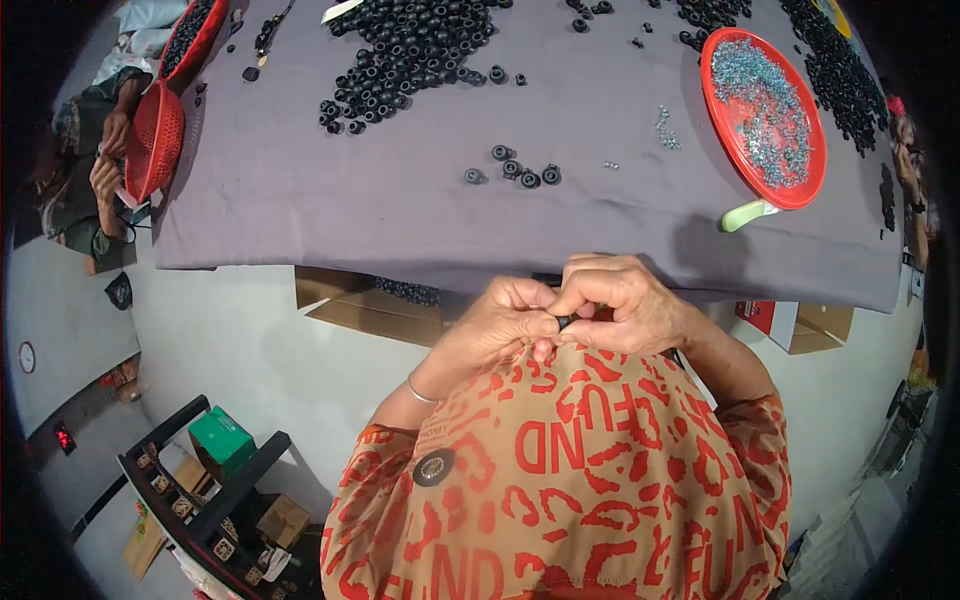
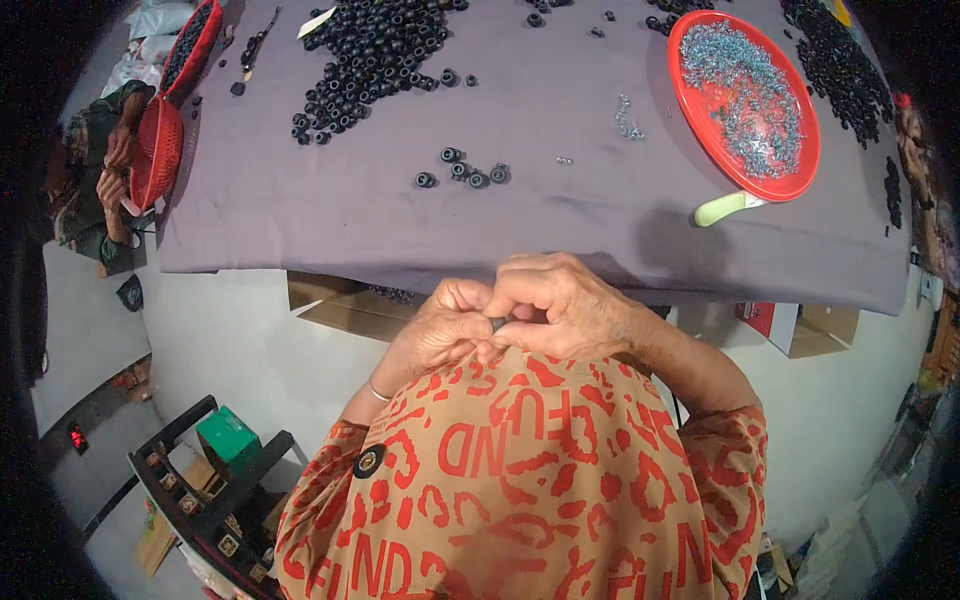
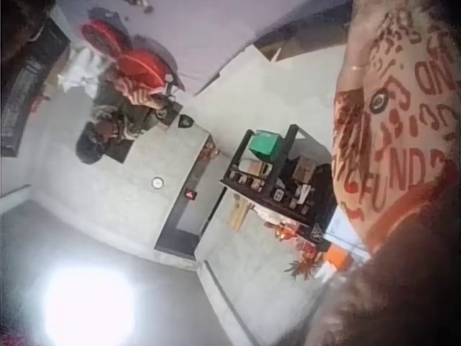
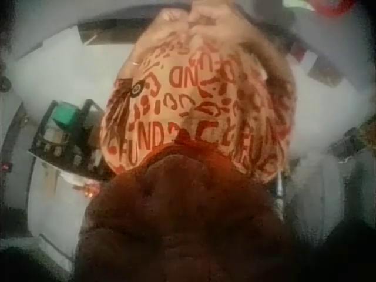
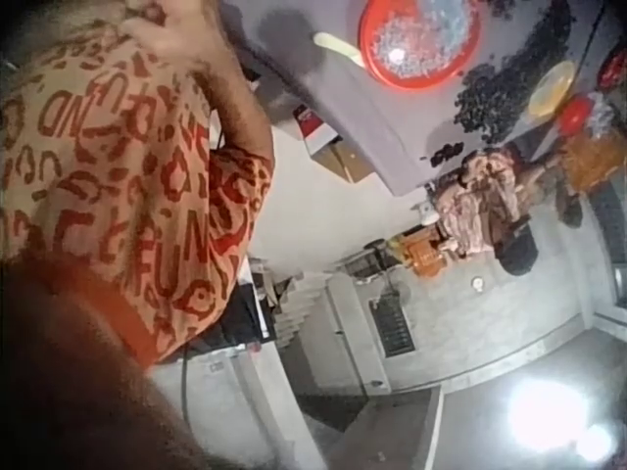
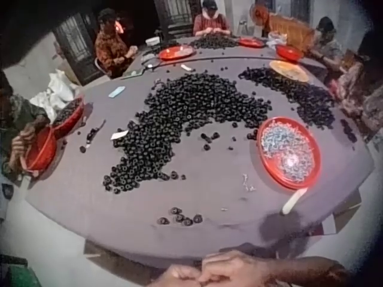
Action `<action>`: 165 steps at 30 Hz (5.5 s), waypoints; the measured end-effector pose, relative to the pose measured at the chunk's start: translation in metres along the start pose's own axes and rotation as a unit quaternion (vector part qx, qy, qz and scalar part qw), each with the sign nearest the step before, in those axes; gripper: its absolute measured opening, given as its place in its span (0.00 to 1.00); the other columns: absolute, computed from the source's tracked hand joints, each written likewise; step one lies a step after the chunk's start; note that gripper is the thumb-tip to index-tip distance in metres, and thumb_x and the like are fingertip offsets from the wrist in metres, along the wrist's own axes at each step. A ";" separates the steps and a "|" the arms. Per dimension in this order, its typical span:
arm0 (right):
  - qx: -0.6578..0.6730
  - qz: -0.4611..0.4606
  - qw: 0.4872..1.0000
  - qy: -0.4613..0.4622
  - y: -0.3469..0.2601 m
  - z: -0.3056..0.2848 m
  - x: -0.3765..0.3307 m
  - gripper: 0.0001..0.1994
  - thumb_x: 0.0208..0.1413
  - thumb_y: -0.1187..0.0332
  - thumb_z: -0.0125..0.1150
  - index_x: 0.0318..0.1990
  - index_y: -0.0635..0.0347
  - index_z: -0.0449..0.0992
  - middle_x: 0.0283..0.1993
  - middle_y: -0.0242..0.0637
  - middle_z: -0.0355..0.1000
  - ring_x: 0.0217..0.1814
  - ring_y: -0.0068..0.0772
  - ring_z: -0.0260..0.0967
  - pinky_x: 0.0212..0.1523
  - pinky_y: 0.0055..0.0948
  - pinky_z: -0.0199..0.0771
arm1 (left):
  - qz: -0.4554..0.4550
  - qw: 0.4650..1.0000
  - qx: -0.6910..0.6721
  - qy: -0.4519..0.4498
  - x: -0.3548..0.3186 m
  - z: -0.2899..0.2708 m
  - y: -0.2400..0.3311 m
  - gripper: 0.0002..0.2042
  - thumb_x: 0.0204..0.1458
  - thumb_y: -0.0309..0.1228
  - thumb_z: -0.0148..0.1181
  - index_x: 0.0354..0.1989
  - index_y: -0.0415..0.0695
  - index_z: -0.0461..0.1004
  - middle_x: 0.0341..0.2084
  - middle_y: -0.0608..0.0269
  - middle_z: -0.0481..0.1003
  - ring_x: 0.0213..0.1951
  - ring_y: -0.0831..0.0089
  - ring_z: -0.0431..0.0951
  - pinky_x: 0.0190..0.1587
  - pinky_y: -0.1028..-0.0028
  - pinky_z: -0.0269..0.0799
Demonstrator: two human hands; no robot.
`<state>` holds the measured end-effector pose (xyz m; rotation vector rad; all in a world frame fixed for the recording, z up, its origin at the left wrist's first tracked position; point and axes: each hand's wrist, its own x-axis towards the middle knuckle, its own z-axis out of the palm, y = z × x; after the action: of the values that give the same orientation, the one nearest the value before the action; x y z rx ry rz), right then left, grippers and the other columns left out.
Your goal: The person assembles small components by picking up metal pins and black rubber grommets from the table and inserting the pins into the grommets by hand.
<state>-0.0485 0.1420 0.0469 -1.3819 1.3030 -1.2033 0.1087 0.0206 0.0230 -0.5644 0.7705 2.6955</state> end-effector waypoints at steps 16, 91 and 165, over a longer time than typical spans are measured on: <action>-0.384 -0.004 0.863 0.329 0.047 -0.044 0.017 0.10 0.40 0.80 0.60 0.33 0.64 0.71 0.30 0.38 0.65 0.32 0.36 0.63 0.34 0.31 0.64 | 0.394 0.623 0.580 0.346 0.027 -0.011 0.039 0.08 0.41 0.21 0.63 0.31 0.37 0.74 0.23 0.60 0.74 0.22 0.72 0.73 0.26 0.78 0.70; -0.262 -0.149 0.901 0.311 0.013 -0.018 0.010 0.06 0.38 0.82 0.59 0.27 0.65 0.71 0.25 0.38 0.68 0.26 0.39 0.65 0.28 0.31 0.65 | 0.061 0.994 -0.004 0.093 0.013 -0.015 0.023 0.10 0.53 0.30 0.54 0.37 0.34 0.71 0.25 0.60 0.72 0.20 0.80 0.70 0.24 0.82 0.68; 0.270 0.154 0.948 0.061 0.005 -0.007 0.000 0.06 0.43 0.80 0.60 0.30 0.64 0.70 0.32 0.31 0.63 0.35 0.19 0.60 0.34 0.19 0.61 | 0.125 0.992 -0.026 0.009 0.010 0.002 -0.003 0.07 0.50 0.27 0.57 0.32 0.34 0.72 0.26 0.54 0.74 0.20 0.77 0.73 0.23 0.80 0.73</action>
<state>-0.0564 0.1417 0.0432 -0.6930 1.1049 -1.3131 0.1000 0.0257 0.0190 -0.5375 0.8277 2.9505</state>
